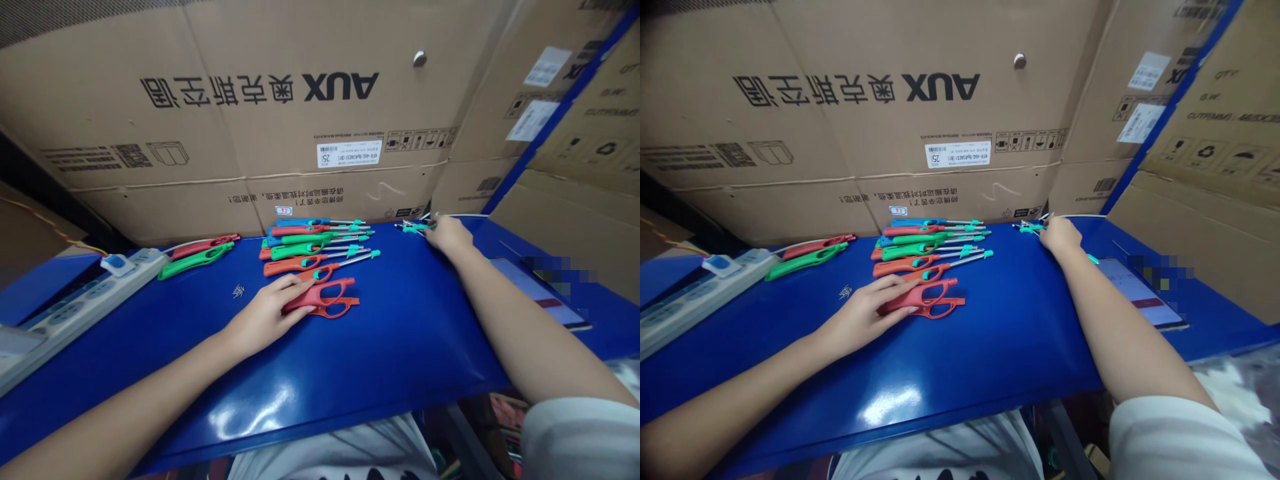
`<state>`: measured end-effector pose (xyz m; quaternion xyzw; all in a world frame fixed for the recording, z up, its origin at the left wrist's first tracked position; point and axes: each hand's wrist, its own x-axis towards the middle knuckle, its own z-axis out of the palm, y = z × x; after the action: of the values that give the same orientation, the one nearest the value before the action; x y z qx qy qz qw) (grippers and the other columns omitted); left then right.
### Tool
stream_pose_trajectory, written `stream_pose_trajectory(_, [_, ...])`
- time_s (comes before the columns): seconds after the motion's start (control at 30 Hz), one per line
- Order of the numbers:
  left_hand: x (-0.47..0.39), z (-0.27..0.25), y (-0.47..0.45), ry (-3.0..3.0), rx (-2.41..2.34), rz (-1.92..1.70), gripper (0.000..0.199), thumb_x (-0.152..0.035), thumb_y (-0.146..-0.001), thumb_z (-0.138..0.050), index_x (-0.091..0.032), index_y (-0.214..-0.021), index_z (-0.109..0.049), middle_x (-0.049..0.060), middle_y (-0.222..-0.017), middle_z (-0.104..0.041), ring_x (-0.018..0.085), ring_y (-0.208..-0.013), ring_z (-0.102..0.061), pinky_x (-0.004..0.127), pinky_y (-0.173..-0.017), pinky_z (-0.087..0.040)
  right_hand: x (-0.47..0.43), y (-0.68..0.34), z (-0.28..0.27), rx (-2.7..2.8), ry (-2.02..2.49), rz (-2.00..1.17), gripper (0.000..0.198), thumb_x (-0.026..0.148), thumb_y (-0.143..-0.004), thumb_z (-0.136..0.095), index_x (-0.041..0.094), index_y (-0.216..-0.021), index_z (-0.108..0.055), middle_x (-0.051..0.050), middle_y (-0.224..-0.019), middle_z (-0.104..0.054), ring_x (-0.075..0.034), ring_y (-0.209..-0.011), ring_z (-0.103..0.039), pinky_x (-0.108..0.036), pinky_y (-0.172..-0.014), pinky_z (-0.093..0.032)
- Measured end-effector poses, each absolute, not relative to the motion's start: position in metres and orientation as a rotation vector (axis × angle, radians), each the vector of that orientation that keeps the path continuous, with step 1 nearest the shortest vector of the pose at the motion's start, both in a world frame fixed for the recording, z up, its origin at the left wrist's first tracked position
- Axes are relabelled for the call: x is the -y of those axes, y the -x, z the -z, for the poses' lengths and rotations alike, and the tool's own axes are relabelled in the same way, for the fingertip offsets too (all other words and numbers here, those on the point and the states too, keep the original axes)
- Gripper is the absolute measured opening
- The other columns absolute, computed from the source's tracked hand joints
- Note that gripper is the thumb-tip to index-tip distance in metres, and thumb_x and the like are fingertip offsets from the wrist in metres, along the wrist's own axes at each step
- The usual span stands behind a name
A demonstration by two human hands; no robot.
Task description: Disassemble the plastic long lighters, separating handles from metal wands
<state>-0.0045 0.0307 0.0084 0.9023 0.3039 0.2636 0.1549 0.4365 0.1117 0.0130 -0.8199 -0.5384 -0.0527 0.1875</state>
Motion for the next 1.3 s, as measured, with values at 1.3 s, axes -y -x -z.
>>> stream_pose_trajectory(1.3, [-0.12,-0.066,0.171,-1.993,-1.806,-0.442,0.035,-0.013,-0.052,-0.092,-0.015,-0.083,-0.075,-0.005,-0.067,-0.071,0.016,-0.066,-0.06,0.022,-0.07,-0.041,-0.032,-0.263,-0.037,2.787,1.274,-0.288,0.045,0.062,-0.088,-0.066,0.021,-0.105,-0.059,-0.003,-0.104,-0.066,-0.018,-0.075,-0.06,-0.028,-0.061,-0.034])
